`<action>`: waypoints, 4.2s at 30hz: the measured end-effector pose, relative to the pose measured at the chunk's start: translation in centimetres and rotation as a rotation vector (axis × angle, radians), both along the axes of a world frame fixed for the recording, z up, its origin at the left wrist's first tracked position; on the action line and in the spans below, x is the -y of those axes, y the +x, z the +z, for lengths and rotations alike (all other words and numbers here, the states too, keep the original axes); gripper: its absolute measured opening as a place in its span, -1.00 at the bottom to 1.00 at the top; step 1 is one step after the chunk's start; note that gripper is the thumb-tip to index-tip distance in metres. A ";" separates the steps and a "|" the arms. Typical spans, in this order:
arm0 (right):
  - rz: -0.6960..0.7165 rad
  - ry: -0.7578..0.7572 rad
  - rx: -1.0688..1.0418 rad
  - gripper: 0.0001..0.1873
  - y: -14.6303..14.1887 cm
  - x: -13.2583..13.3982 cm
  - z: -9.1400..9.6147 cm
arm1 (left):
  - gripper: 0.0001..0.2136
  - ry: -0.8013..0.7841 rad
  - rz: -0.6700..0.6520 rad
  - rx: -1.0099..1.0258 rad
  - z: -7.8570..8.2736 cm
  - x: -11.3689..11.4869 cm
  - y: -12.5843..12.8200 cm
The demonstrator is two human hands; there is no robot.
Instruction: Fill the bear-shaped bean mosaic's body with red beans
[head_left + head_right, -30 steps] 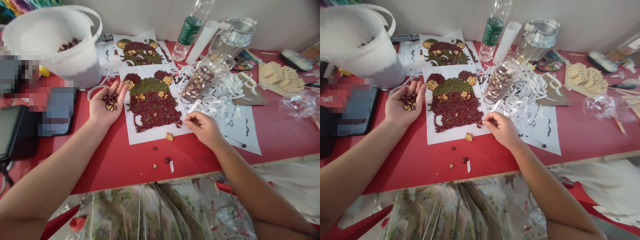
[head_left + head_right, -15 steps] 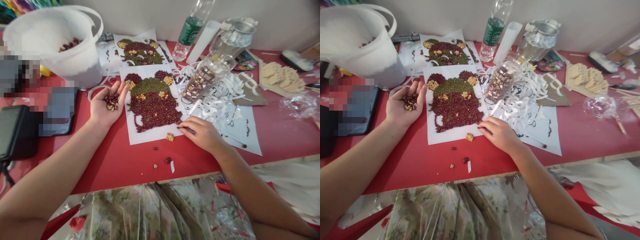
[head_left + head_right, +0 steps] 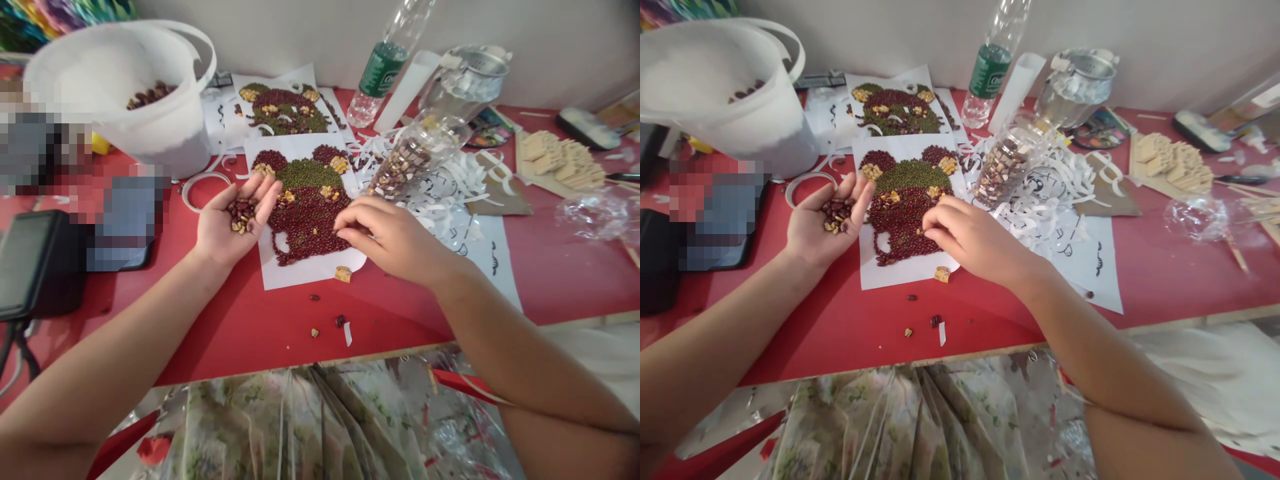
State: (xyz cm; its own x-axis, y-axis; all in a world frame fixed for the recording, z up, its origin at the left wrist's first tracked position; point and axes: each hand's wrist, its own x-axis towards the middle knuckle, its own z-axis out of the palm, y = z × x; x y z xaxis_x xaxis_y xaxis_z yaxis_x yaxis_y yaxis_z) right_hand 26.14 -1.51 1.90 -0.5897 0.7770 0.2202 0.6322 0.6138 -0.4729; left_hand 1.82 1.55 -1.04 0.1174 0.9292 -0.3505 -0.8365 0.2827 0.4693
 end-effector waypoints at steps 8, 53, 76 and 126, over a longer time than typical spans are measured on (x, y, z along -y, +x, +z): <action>0.106 0.068 -0.046 -0.89 -4.6 -3.5 0.7 | -0.66 -0.046 -0.142 -0.043 0.0 1.1 0.8; 0.300 0.098 -0.199 -0.81 -5.1 -4.4 -6.3 | -0.64 0.014 -0.071 -0.032 -0.4 -1.1 -0.8; 0.360 0.394 -0.087 -0.73 -4.8 -4.2 -6.6 | -0.57 0.022 -0.067 -0.006 -0.9 -0.2 -0.7; 0.247 0.007 0.017 -0.87 -6.0 -3.1 -2.0 | -0.55 -0.193 -0.338 0.075 0.2 3.2 2.5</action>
